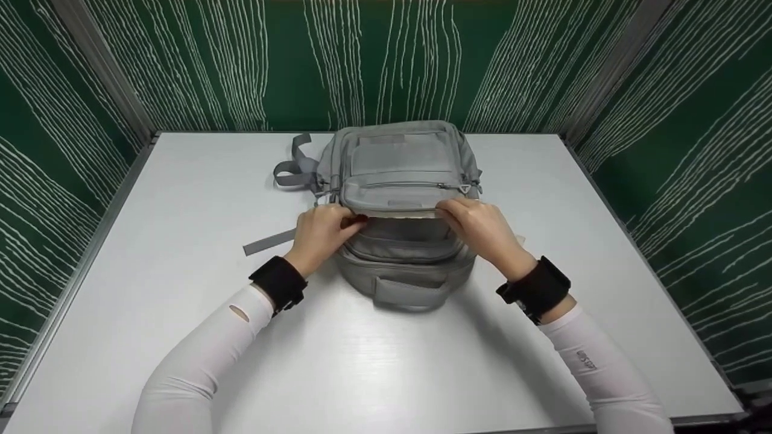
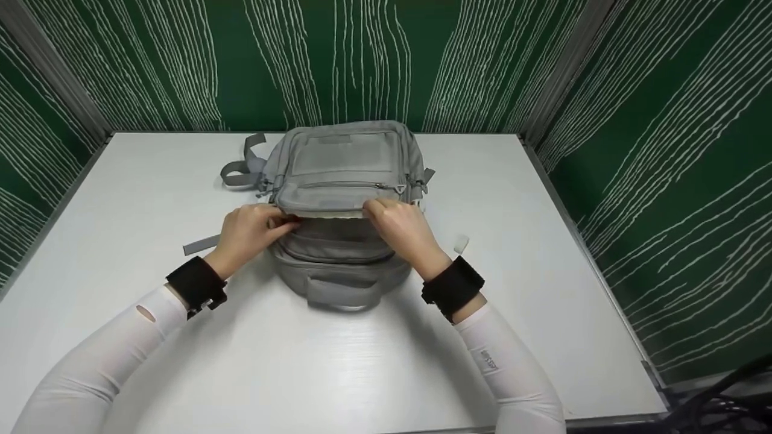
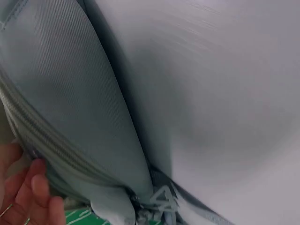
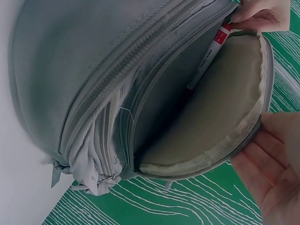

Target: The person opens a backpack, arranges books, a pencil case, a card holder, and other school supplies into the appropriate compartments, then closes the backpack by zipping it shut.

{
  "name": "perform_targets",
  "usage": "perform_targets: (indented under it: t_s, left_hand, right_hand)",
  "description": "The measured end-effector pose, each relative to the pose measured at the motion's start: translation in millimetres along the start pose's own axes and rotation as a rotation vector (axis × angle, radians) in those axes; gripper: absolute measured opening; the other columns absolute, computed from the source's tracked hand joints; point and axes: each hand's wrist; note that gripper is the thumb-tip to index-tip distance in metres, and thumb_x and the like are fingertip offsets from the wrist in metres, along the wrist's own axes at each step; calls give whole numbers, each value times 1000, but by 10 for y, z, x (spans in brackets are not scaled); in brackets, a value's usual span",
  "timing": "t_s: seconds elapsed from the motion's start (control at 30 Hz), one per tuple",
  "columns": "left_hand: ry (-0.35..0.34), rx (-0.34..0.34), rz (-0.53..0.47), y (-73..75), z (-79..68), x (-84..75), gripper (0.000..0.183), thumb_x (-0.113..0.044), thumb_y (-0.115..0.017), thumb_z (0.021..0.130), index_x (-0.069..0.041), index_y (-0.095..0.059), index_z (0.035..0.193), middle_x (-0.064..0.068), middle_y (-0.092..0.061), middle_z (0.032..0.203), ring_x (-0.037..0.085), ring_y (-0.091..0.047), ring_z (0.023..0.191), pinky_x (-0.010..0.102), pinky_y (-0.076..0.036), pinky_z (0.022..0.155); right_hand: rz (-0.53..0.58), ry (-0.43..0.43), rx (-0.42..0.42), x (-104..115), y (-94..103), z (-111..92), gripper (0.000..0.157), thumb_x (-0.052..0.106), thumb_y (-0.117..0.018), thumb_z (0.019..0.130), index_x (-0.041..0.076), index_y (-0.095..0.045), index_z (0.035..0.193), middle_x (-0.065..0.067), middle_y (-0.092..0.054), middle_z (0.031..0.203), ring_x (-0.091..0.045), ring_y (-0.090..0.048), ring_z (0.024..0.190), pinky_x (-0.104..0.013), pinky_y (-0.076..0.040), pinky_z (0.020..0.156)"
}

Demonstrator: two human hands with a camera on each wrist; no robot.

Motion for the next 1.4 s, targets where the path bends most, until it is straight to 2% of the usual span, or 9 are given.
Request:
perform_targets:
  t_s: [0.17, 0.27, 0.4, 0.5, 0.73, 0.97, 1.17, 1.3, 1.4]
  left_hand:
    - [-42, -53, -8, 124, -18, 12, 23, -34, -80, 88, -12, -76, 91, 4, -76, 89, 26, -73, 77, 43, -58, 61]
    - [-92, -73, -1, 156, -31, -6, 28, -34, -80, 88, -10, -70, 99, 6, -74, 97, 27, -74, 88, 43, -61, 67]
    - [-168, -53, -29, 161, -45, -56, 34, -31, -78, 91, -8, -67, 114, 8, -73, 113, 29, -72, 107, 44, -63, 81]
    - [-225, -35, -33, 148, -42, -87, 36, -27, -74, 94, -7, -69, 123, 11, -75, 121, 30, -72, 113, 44, -63, 88]
    - [-303, -37, -12, 130, -5, -80, 17, -17, -71, 96, -8, -76, 109, 8, -80, 110, 26, -77, 99, 40, -64, 78]
    - [-297, 4, -14, 151, 49, -82, 13, -16, -68, 97, -10, -76, 105, 6, -81, 105, 26, -78, 95, 43, -63, 73]
    - [-298, -23, 20, 144, 64, -106, 12, -17, -68, 97, -10, -76, 103, 5, -81, 96, 26, -78, 84, 43, -61, 64]
    - [-299, -46, 3, 142, 74, -107, 13, -16, -69, 96, -9, -77, 104, 6, -81, 95, 27, -78, 82, 43, -61, 65]
    - [-301, -51, -12, 144, 75, -107, 13, -15, -69, 96, -9, -77, 104, 6, -81, 96, 28, -78, 82, 43, -61, 66]
  right_hand:
    - [-5, 11, -14, 0, -9, -30, 13, 13, -63, 101, 6, -72, 106, -11, -76, 95, -28, -73, 81, -45, -59, 68]
    - [-5, 13, -17, -4, -28, -55, 13, 12, -63, 101, 5, -73, 106, -11, -77, 97, -27, -73, 80, -44, -60, 68]
    - [-6, 10, -12, -11, -63, -88, 13, 13, -64, 100, 6, -73, 106, -10, -77, 95, -25, -72, 77, -43, -59, 68]
    - [-8, 7, -9, -11, -83, -110, 13, 13, -64, 100, 6, -73, 106, -9, -76, 92, -24, -72, 75, -43, -59, 67]
    - [1, 17, -8, -6, -106, -155, 14, 10, -65, 99, 5, -73, 110, -11, -78, 101, -26, -75, 85, -43, -61, 71]
    - [14, 46, -36, -26, -126, -182, 15, 9, -67, 98, 6, -75, 110, -9, -79, 99, -25, -76, 85, -43, -62, 72]
    - [20, 88, -74, -123, -140, -251, 20, 6, -72, 94, 5, -77, 113, -11, -80, 105, -28, -78, 93, -42, -64, 77]
    - [-6, 42, -92, -271, -107, -366, 27, 7, -73, 93, 3, -75, 120, -15, -78, 114, -32, -77, 102, -45, -64, 84]
    - [-23, -84, -65, -432, -63, -489, 32, 7, -74, 92, 1, -72, 124, -19, -76, 120, -37, -75, 106, -50, -62, 87]
Point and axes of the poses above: each hand's wrist, its own z-axis towards the middle knuckle, its own y-axis out of the back of the hand, x = y × z
